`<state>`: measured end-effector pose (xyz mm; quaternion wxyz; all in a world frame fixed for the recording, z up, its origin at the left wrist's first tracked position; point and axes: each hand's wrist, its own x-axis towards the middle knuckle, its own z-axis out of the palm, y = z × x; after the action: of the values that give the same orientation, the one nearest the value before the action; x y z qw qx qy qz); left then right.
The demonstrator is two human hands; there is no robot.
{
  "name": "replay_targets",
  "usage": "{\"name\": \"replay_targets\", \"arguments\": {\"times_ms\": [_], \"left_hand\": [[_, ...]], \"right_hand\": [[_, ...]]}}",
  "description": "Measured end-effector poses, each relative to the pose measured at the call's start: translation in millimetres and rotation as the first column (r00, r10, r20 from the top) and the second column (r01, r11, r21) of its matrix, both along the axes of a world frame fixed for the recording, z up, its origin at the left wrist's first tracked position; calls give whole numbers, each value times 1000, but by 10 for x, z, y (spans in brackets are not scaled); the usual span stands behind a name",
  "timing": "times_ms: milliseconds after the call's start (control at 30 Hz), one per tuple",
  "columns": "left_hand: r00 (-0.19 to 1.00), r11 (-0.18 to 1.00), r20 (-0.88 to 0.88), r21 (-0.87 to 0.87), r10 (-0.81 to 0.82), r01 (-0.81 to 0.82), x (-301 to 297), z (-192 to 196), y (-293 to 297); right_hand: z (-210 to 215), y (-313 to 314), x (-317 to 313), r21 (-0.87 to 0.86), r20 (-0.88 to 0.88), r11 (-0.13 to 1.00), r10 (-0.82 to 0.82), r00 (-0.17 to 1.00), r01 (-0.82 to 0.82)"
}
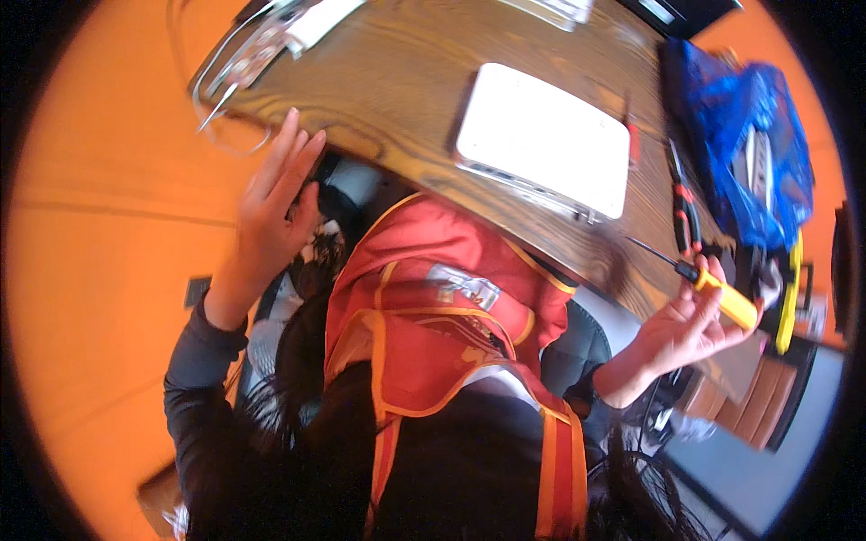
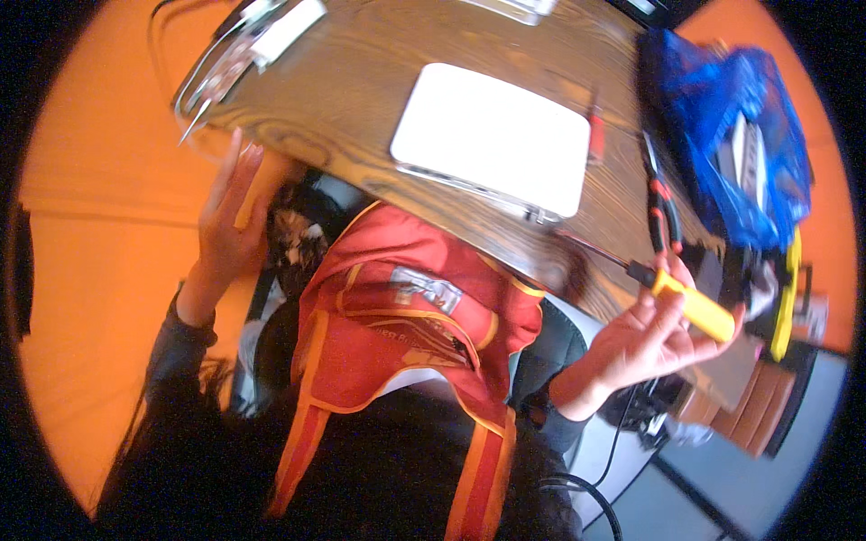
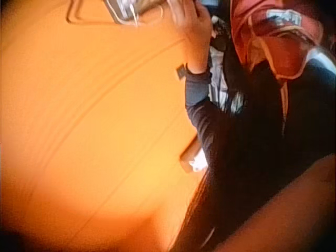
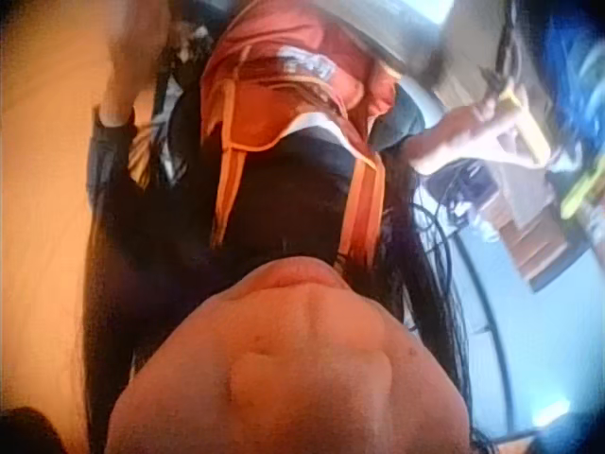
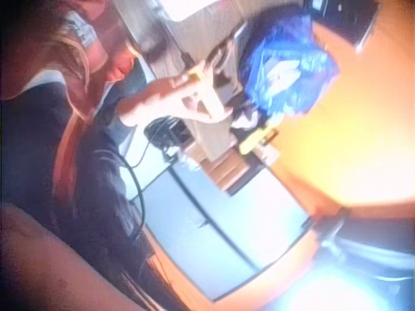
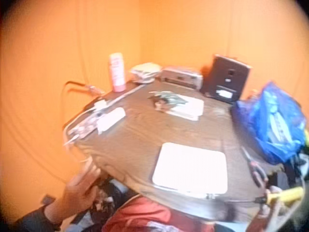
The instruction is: The person uses a screwdriver to remove screws from the back cover of a white electronic device. They then separate the cover from the main body, revealing the internal circuit board, and place the cover aside.
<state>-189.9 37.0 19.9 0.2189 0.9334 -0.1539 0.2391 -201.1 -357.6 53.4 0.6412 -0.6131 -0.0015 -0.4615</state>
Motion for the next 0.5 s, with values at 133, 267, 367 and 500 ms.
{"name": "replay_targets", "arguments": {"times_ms": [133,267,367,500], "left_hand": [[965,966,67,-47,-253,256,492,148,-540],[985,980,-72,116,-157,165,672,183,-1116],[963,938,-49,217,-265,269,513,134,-1498],[903,892,-167,164,-395,421,367,-25,-1819]], "right_hand": [[33,-16,-55,-19,-169,999,-48,984,46],[76,7,-2,-111,-99,994,-17,995,6],[105,35,119,-188,-15,982,-34,999,31],[148,79,260,-348,-88,937,-62,994,28]]}}
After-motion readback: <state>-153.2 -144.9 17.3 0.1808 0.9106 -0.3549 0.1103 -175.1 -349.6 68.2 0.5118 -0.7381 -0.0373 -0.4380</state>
